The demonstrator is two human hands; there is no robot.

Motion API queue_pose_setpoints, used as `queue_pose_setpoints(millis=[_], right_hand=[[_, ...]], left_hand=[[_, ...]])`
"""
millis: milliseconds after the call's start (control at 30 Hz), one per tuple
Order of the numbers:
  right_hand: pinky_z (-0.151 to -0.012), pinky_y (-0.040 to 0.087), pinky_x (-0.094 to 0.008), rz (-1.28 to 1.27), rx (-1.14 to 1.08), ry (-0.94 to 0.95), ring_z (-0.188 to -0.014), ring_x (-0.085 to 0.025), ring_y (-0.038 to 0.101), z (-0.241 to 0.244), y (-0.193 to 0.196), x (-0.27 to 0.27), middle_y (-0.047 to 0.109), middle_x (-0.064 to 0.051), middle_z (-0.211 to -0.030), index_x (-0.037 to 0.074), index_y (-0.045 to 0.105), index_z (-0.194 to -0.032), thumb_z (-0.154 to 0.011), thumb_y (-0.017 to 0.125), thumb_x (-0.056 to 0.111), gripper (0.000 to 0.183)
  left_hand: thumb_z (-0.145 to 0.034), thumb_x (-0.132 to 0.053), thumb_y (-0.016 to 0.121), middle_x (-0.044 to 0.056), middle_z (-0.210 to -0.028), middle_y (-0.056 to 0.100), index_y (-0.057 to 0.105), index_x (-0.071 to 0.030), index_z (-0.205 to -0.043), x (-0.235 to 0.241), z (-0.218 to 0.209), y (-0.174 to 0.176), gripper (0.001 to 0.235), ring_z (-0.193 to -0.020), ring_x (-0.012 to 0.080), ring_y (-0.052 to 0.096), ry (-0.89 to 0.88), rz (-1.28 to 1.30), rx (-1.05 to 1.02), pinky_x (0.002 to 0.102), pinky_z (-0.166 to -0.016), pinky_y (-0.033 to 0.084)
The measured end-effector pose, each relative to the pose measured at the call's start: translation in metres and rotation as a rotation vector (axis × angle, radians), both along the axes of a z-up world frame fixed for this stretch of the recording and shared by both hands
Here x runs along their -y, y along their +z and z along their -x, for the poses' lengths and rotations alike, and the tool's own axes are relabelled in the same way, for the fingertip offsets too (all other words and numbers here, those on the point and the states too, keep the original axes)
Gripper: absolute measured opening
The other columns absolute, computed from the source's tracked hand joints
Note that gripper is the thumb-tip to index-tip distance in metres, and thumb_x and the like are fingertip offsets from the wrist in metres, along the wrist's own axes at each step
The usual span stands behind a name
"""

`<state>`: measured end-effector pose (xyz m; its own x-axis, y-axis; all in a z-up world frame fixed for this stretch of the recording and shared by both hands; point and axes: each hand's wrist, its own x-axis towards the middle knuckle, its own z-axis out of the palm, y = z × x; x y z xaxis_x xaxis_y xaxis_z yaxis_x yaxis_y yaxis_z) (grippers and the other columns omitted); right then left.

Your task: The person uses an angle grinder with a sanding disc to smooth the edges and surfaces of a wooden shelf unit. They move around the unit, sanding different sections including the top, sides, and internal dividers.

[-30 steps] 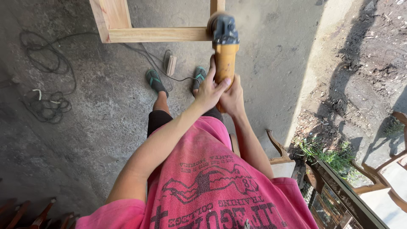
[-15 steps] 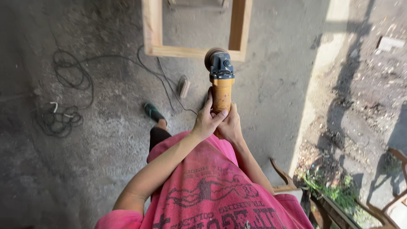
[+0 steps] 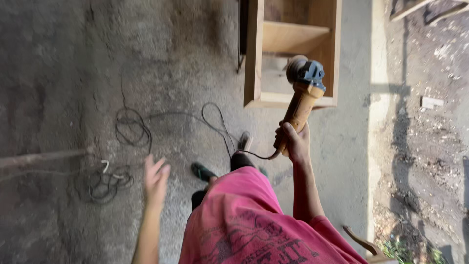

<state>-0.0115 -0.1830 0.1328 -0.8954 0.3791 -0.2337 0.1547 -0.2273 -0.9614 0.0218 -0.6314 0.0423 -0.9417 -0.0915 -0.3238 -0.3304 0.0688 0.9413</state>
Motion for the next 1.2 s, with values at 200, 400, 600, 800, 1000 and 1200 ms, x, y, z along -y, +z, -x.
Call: queue_pose_setpoints(millis=[200, 400, 600, 800, 1000, 1200], right_hand=[[-0.064, 0.06, -0.037, 0.046, -0.047, -0.048, -0.077, -0.02, 0.069, 0.032, 0.013, 0.044, 0.065, -0.01, -0.098, 0.002, 0.05, -0.116, -0.093, 0.065, 0.017, 0.031], [-0.057, 0.058, -0.039, 0.115, -0.023, -0.079, -0.071, -0.022, 0.068, 0.091, -0.006, 0.084, 0.065, -0.015, -0.09, -0.001, 0.052, -0.116, -0.097, 0.061, 0.018, 0.028], [-0.06, 0.059, -0.038, 0.238, -0.125, -0.158, -0.073, -0.021, 0.069, 0.199, -0.041, 0.115, 0.068, -0.01, -0.093, 0.003, 0.052, -0.115, -0.093, 0.064, 0.018, 0.029], [-0.057, 0.059, -0.037, 0.259, -0.014, -0.214, -0.066, -0.023, 0.069, 0.344, -0.047, 0.123, 0.069, -0.014, -0.081, -0.001, 0.059, -0.114, -0.094, 0.063, 0.023, 0.031], [-0.06, 0.059, -0.036, 0.226, -0.067, -0.197, -0.07, -0.02, 0.068, 0.46, -0.025, 0.123, 0.068, -0.011, -0.088, 0.0, 0.058, -0.116, -0.095, 0.063, 0.022, 0.031], [-0.066, 0.059, -0.035, 0.192, -0.107, -0.264, -0.077, -0.02, 0.07, 0.542, -0.013, 0.13, 0.067, -0.011, -0.093, -0.003, 0.057, -0.117, -0.096, 0.065, 0.019, 0.032]], left_hand=[[-0.104, -0.023, 0.06, 0.02, -0.145, 0.058, 0.017, 0.0, -0.168, 0.183, -0.084, -0.028, 0.081, -0.122, 0.0308, 0.06, 0.492, 0.125, 0.258, 0.048, -0.103, 0.049], [-0.101, -0.024, 0.059, 0.02, -0.144, 0.057, 0.014, -0.002, -0.168, 0.196, -0.03, -0.07, 0.083, -0.118, 0.0317, 0.062, 0.459, -0.008, 0.318, 0.048, -0.097, 0.05], [-0.099, -0.027, 0.059, 0.019, -0.141, 0.059, 0.014, -0.004, -0.165, 0.214, 0.13, -0.085, 0.083, -0.116, 0.0309, 0.064, 0.191, 0.085, 0.36, 0.045, -0.097, 0.051], [-0.097, -0.029, 0.063, 0.019, -0.135, 0.062, 0.02, -0.003, -0.163, 0.219, 0.288, -0.067, 0.083, -0.114, 0.031, 0.066, 0.088, 0.366, 0.518, 0.044, -0.097, 0.051], [-0.096, -0.031, 0.066, 0.02, -0.13, 0.066, 0.026, -0.002, -0.161, 0.217, 0.434, -0.053, 0.082, -0.112, 0.0311, 0.067, 0.002, 0.454, 0.559, 0.044, -0.096, 0.051], [-0.094, -0.033, 0.069, 0.02, -0.124, 0.07, 0.032, -0.001, -0.159, 0.215, 0.56, -0.062, 0.081, -0.111, 0.0312, 0.068, -0.077, 0.48, 0.564, 0.043, -0.096, 0.051]])
